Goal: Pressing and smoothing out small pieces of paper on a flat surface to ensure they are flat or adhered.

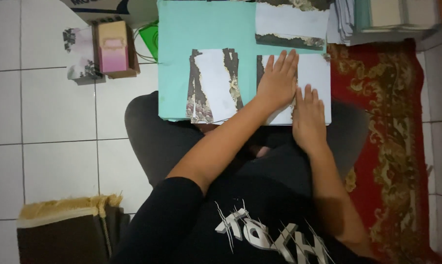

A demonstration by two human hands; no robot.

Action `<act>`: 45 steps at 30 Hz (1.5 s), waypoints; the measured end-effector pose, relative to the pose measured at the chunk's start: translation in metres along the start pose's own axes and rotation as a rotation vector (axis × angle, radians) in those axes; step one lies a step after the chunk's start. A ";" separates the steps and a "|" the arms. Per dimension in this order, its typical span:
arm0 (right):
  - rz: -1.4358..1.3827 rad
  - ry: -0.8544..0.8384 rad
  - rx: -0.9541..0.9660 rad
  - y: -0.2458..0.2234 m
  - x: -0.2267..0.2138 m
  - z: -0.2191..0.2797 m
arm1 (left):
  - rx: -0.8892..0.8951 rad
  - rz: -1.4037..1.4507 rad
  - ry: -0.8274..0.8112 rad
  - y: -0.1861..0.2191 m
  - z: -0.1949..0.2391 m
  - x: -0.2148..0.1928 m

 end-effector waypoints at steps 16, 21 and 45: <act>-0.050 0.040 -0.200 0.002 -0.014 -0.057 | 0.024 -0.044 -0.031 0.008 0.051 -0.003; -0.129 0.009 -0.160 0.005 -0.004 -0.017 | -0.005 -0.021 0.034 0.008 0.050 0.000; -0.105 0.241 -0.111 0.027 0.011 0.029 | 0.320 0.033 0.171 0.038 0.082 0.027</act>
Point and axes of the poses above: each hand's wrist, its own z-axis away from the middle knuckle, its own x-axis out of the palm, y = z × x, the point moved 8 cm from there along -z, towards the middle knuckle, and after that the axes turned 6 degrees about z, right-handed, at the moved point
